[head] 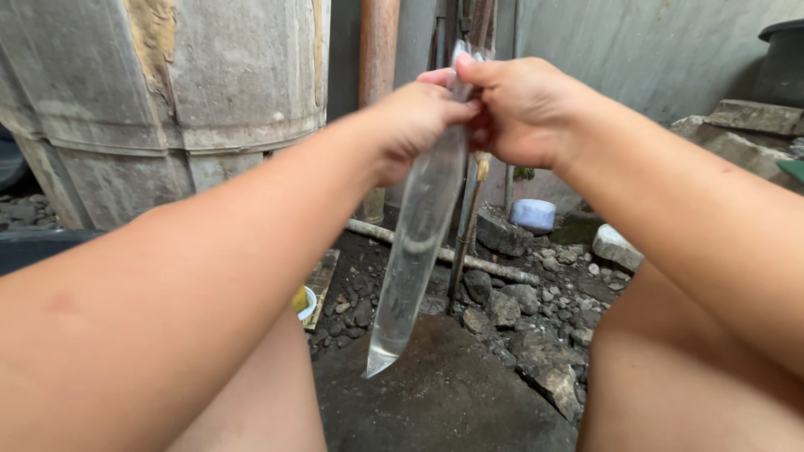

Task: The person fills long plastic bags with water from an outdoor tap and ties them closed by hand. The person then places the sealed bags into a black bucket.

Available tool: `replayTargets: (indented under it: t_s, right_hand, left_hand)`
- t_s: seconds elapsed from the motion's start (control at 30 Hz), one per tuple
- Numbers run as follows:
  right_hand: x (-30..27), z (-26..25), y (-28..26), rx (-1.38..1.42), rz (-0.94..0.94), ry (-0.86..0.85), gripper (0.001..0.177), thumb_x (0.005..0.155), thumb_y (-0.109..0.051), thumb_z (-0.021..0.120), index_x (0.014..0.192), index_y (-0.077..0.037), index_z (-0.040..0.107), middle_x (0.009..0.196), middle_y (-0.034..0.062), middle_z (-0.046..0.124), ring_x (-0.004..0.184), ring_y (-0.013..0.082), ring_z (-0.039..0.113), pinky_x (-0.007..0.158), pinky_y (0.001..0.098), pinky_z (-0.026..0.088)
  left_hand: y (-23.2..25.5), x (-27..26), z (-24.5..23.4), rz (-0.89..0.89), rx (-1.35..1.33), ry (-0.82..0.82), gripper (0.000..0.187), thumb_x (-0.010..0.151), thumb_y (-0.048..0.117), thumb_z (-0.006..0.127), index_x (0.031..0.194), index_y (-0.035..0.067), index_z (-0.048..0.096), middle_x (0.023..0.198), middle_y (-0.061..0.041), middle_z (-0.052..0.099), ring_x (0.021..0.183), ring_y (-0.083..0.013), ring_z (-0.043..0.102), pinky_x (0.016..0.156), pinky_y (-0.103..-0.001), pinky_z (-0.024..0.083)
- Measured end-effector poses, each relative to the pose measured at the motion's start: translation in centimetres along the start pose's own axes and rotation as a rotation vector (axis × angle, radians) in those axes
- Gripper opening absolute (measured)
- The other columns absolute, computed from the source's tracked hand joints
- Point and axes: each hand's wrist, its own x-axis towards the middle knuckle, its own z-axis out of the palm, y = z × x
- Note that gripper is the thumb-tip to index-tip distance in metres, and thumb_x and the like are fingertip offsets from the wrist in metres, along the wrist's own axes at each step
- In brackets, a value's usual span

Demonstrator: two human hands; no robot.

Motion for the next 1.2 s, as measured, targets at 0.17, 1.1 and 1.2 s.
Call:
replayTargets:
  t_s: [0.17,1.1,1.2]
  right_hand:
    - [-1.1,-2.2,-0.9,0.502,0.046,-0.288,0.032,0.114,-0.026,0.055,0.123,0.000,0.071,0.098,0.0021,0.062,0.068,0.0102,0.045,0.077,0.0228,0.048]
    - [-9.4,-3.7,8.0,0.254,0.049,-0.136,0.078,0.095,-0.073,0.043,0.141,-0.011,0.055,0.148,0.0169,0.064,0.140,0.0367,0.050,0.111,0.0679,0.034]
    - [-11.9,1.6,16.8,-0.243,0.235,0.271,0.099,0.074,-0.038,0.084,0.157,-0.023,0.033,0.138,0.0110,0.058,0.126,0.0308,0.058,0.105,0.0526,0.053]
  left_hand:
    - [1.7,-2.4,-0.9,-0.027,-0.373,-0.248,0.023,0.099,0.015,0.050,0.115,0.006,0.064,0.103,-0.007,0.077,0.102,-0.0207,0.072,0.104,-0.051,0.050]
    - [6.0,5.5,3.4,0.211,-0.046,0.041,0.026,0.102,0.026,0.052,0.098,0.006,0.068,0.092,-0.010,0.063,0.083,-0.0221,0.067,0.072,-0.052,0.068]
    - [6.0,9.7,2.3,0.240,-0.203,0.271,0.021,0.101,0.020,0.051,0.102,0.004,0.066,0.091,-0.011,0.065,0.079,-0.0222,0.068,0.071,-0.048,0.066]
